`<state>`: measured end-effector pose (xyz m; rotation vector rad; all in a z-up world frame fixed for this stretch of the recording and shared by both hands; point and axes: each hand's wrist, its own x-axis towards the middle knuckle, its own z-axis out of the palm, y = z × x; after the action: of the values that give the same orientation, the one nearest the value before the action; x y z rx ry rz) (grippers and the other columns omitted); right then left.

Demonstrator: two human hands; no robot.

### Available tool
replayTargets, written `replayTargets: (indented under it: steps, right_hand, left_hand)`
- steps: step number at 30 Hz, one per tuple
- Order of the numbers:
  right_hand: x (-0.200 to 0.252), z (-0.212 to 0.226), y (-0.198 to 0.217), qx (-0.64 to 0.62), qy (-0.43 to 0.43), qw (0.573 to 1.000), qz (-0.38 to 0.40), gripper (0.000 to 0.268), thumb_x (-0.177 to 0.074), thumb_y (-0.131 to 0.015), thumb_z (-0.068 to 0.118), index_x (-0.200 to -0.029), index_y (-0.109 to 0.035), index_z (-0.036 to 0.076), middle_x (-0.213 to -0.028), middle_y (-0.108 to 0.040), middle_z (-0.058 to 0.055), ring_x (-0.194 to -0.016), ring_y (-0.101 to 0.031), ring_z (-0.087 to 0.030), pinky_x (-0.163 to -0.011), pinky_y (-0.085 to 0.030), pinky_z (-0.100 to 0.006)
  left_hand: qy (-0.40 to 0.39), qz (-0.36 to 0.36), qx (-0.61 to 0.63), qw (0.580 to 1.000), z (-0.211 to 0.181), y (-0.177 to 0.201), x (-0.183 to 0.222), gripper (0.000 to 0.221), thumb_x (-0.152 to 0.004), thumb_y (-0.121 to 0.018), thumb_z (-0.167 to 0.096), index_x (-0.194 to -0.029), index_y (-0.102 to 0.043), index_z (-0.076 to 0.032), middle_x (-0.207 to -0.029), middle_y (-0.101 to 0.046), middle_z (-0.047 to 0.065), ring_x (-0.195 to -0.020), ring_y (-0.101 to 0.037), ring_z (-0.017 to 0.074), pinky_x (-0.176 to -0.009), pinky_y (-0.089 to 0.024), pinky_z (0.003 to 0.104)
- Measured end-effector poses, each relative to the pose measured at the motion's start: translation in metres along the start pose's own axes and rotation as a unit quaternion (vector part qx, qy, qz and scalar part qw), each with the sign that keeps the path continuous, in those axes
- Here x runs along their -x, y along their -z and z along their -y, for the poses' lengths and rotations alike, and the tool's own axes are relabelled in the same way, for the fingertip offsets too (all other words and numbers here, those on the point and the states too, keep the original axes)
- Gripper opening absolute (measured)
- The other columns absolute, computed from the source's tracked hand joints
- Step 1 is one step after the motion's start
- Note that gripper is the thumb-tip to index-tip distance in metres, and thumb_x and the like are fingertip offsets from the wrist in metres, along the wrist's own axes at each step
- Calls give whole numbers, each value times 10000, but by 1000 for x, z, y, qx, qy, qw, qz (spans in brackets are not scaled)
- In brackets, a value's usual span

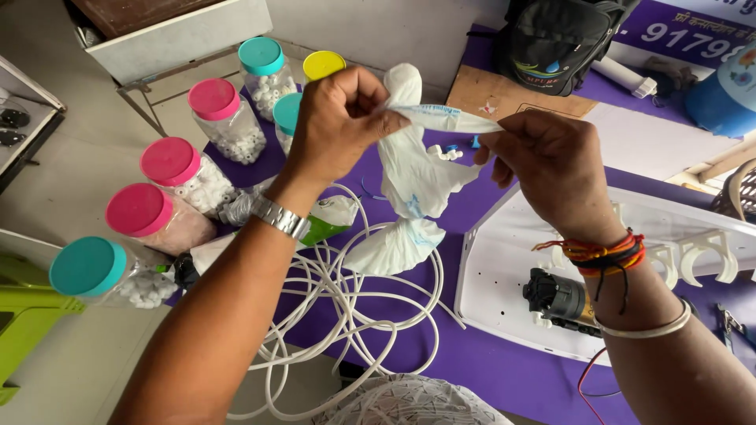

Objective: The person unpacks small white plastic fittings from a bag and places them into a white housing that contains a water pump. They then use a screwdriver to tighten a fitting on the pump and continue to assemble additional fittings by hand.

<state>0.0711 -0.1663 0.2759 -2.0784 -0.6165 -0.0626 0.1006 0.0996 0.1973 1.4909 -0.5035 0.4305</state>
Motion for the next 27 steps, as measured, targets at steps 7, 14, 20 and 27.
replayTargets:
  steps: [7, 14, 20, 27]
  right_hand:
    - [8, -3, 14, -127, -25, 990, -57, 227, -1101, -618, 165, -965, -667, -10, -820, -674, -49, -676, -607, -93, -625, -506, -243]
    - [23, -12, 34, -161, -50, 982, -85, 297, -1135, -610, 196, -939, -625, -26, -775, -626, -72, -673, -514, -104, -629, -418, -256]
    - [23, -17, 40, -152, -72, 981, -100, 270, -1118, -598, 199, -972, -632, -26, -804, -641, -77, -669, -539, -110, -631, -429, -253]
    - [21, -20, 45, -118, -86, 983, -114, 281, -1124, -590, 212, -984, -630, -29, -817, -654, -80, -679, -572, -116, -631, -439, -250]
  left_hand:
    - [3, 8, 108, 994, 12, 28, -43, 321, -917, -849, -306, -1008, -633, -86, -798, -663, -37, -642, -604, 45, -591, -531, 214]
    - [80, -97, 114, 986, 48, 44, -60, 182, -978, -744, -194, -915, -697, -30, -753, -672, -17, -563, -569, 68, -524, -459, 239]
    - [93, -133, 79, 984, 54, 45, -73, 120, -985, -694, -119, -892, -707, -44, -707, -658, -23, -561, -557, 50, -517, -460, 227]
    - [91, -137, 97, 982, 71, 49, -80, 157, -977, -643, -84, -824, -668, -59, -706, -644, -21, -564, -553, 55, -506, -457, 231]
